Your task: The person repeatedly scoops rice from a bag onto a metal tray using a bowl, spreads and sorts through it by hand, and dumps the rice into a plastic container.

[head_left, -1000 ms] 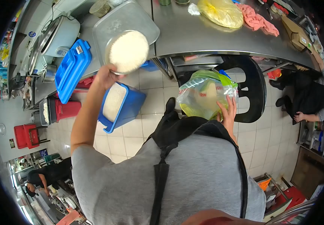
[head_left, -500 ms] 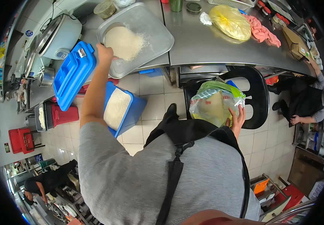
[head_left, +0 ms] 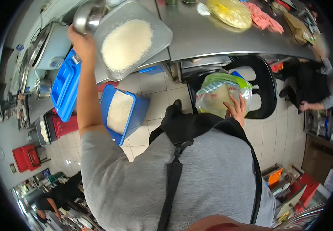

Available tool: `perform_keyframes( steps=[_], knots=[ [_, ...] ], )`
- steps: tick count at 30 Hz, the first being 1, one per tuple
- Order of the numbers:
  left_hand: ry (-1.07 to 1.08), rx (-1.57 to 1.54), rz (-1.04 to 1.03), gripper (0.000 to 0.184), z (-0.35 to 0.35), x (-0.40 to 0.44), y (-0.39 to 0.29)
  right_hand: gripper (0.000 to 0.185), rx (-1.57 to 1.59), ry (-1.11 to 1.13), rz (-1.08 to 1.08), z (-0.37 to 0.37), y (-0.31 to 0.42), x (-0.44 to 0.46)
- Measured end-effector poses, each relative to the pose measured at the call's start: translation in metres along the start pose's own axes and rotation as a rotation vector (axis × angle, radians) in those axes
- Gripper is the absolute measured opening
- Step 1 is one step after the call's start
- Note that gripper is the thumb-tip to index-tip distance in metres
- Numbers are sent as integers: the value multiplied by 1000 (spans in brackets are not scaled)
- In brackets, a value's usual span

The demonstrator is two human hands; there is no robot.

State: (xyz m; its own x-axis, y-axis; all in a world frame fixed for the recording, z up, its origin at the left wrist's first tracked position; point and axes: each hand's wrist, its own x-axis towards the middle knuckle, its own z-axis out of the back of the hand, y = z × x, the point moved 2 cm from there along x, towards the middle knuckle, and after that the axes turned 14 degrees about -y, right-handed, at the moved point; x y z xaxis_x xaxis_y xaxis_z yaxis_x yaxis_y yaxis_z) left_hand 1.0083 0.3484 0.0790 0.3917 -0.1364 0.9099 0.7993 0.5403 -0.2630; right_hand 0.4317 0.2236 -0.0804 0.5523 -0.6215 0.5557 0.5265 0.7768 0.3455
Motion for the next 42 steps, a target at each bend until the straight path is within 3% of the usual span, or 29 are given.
perform_keyframes(
  steps=[1, 4, 7, 9, 14, 17, 19, 21, 23, 26, 30, 32, 37, 39, 41, 42],
  knots=[
    [10, -116, 61, 56, 0, -4, -3, 44, -20, 2, -28, 6, -1, 0],
    [351, -714, 846, 58, 13, -41, -58, 37, 66, 171, 2, 23, 3, 1],
    [794, -921, 1454, 57, 6, -111, -109, 33, 106, 169, 43, 27, -5, -9],
    [977, -1120, 1569, 49, -4, -150, -159, 31, 114, 158, 24, 28, -6, -12],
    [969, -1133, 1774, 48, -58, -202, -245, 33, 148, 131, 10, 38, -12, -13],
    [905, -1132, 1859, 46, -90, -217, -268, 35, 155, 117, -19, 47, -21, -18],
    [896, -1134, 1807, 42, -100, -223, -275, 35, 165, 109, -32, 53, -28, -25],
    [835, -1267, 1896, 33, -111, -234, -267, 36, 173, 101, -43, 57, -35, -31],
    [802, -1281, 1896, 34, -109, -241, -263, 37, 199, 110, -49, 60, -42, -36],
    [553, -1243, 1888, 45, -95, -239, -263, 38, 231, 92, -25, 63, -49, -34],
    [591, -1041, 1825, 48, -86, -232, -291, 40, 245, 77, 37, 67, -51, -1],
    [741, -1147, 1970, 51, -97, -230, -300, 41, 304, 33, 131, 67, -46, 19],
    [721, -1365, 2154, 50, -167, -233, -266, 42, 370, -24, 174, 60, -42, 39],
    [512, -1168, 1885, 46, -159, -217, -273, 42, 390, -28, 169, 59, -39, 36],
    [564, -1144, 1871, 45, -171, -224, -272, 43, 394, 22, 66, 59, -43, 24],
    [693, -1000, 1602, 40, -176, -229, -280, 43, 395, 22, 32, 55, -49, 14]
  ],
)
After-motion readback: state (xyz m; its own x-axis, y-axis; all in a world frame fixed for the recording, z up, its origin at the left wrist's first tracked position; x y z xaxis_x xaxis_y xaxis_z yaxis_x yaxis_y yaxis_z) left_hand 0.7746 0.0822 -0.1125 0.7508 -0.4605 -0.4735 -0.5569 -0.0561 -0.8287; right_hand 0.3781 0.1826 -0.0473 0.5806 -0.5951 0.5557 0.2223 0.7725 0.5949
